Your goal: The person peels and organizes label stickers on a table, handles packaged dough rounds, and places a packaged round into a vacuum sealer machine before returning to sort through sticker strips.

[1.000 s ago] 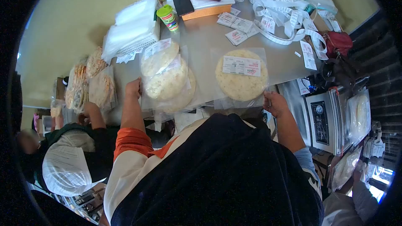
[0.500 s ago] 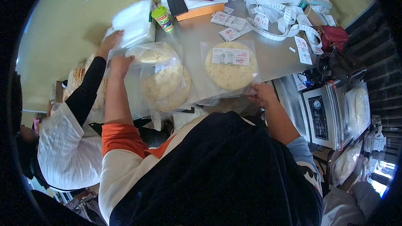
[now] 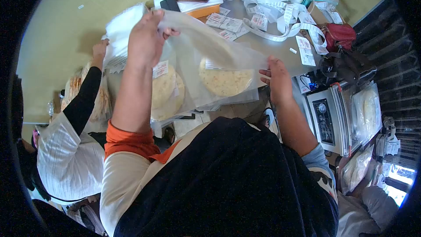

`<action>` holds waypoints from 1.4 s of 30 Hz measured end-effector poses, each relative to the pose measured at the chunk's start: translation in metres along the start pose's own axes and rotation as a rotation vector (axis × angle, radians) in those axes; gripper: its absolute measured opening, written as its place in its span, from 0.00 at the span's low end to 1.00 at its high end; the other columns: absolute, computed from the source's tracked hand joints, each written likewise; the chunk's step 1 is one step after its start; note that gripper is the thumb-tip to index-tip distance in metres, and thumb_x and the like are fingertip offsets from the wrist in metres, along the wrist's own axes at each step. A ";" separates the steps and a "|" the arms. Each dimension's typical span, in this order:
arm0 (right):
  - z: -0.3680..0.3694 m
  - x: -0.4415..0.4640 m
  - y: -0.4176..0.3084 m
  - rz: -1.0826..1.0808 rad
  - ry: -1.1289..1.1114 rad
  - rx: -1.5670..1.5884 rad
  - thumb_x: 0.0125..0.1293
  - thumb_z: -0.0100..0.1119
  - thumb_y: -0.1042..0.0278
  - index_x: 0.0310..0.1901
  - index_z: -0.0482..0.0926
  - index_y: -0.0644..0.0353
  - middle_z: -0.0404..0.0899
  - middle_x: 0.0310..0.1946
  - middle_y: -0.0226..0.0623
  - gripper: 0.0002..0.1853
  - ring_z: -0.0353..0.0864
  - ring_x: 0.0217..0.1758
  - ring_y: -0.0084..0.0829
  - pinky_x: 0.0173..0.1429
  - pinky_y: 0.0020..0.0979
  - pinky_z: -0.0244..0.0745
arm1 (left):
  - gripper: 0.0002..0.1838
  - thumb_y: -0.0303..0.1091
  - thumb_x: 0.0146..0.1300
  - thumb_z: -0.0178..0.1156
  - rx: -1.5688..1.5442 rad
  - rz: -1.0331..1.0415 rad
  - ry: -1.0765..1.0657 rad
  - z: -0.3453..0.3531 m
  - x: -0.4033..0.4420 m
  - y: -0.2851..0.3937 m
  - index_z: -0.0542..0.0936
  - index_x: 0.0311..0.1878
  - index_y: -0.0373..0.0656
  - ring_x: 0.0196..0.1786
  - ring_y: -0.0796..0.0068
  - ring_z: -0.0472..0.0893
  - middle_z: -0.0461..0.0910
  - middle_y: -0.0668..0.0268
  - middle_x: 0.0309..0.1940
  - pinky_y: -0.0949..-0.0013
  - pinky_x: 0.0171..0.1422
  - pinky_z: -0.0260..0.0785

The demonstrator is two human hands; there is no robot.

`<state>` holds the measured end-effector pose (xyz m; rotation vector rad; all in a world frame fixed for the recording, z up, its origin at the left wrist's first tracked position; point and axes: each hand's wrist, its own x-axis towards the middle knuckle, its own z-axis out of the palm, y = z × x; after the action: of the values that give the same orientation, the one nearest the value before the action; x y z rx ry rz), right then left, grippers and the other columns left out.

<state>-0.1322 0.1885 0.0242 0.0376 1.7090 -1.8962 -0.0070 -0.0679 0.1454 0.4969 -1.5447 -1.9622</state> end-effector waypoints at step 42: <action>-0.015 0.029 0.073 -0.313 0.061 -0.487 0.59 0.58 0.70 0.47 0.73 0.64 0.73 0.43 0.38 0.15 0.70 0.38 0.23 0.45 0.25 0.68 | 0.11 0.41 0.59 0.62 0.287 -0.925 0.490 -0.306 -0.139 -0.122 0.72 0.28 0.49 0.17 0.80 0.63 0.66 0.73 0.19 0.73 0.20 0.52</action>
<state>-0.1300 0.1899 -0.0552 -0.3837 2.2812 -1.6402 0.2602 -0.1871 -0.0602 1.9243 -1.3719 -1.9562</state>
